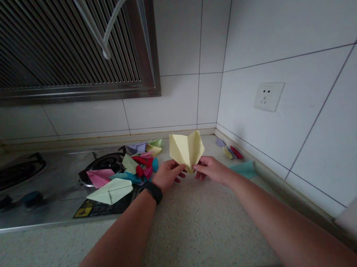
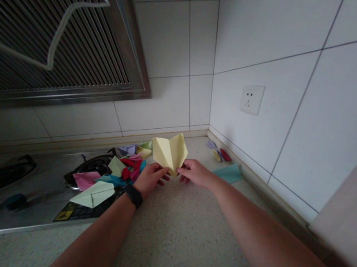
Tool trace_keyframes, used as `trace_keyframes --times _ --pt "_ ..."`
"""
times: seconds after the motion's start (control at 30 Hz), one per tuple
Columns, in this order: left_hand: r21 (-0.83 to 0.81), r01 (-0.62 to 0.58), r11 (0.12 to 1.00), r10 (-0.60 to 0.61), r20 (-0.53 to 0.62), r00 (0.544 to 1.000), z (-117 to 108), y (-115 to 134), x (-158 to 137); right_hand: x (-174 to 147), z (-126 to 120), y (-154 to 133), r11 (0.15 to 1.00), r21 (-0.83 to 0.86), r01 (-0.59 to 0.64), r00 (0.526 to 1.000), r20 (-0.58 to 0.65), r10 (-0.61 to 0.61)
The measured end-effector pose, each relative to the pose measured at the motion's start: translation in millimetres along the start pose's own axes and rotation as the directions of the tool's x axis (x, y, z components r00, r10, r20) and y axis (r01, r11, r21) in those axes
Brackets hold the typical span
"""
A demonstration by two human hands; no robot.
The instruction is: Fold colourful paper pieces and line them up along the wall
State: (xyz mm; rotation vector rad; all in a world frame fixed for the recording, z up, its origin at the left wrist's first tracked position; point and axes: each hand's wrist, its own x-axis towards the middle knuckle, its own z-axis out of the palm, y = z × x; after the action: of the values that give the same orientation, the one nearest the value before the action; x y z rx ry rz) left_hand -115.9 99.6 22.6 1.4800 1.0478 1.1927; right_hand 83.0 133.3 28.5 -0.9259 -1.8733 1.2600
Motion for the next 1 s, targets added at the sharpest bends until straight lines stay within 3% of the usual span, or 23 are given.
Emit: trace_keyframes --times 0.4,1.0 --pt "-0.01 0.014 1.0 -0.014 0.008 1.0 -0.5 1.4 -0.6 1.7 -3.6 1.0 0.999 -0.047 -0.025 0.995 -0.098 0.021" --pt "0.074 0.001 0.997 0.001 -0.027 1.0 -1.2 5.6 -1.5 2.5 -5.3 3.7 0.997 -0.062 -0.034 0.993 -0.115 0.027"
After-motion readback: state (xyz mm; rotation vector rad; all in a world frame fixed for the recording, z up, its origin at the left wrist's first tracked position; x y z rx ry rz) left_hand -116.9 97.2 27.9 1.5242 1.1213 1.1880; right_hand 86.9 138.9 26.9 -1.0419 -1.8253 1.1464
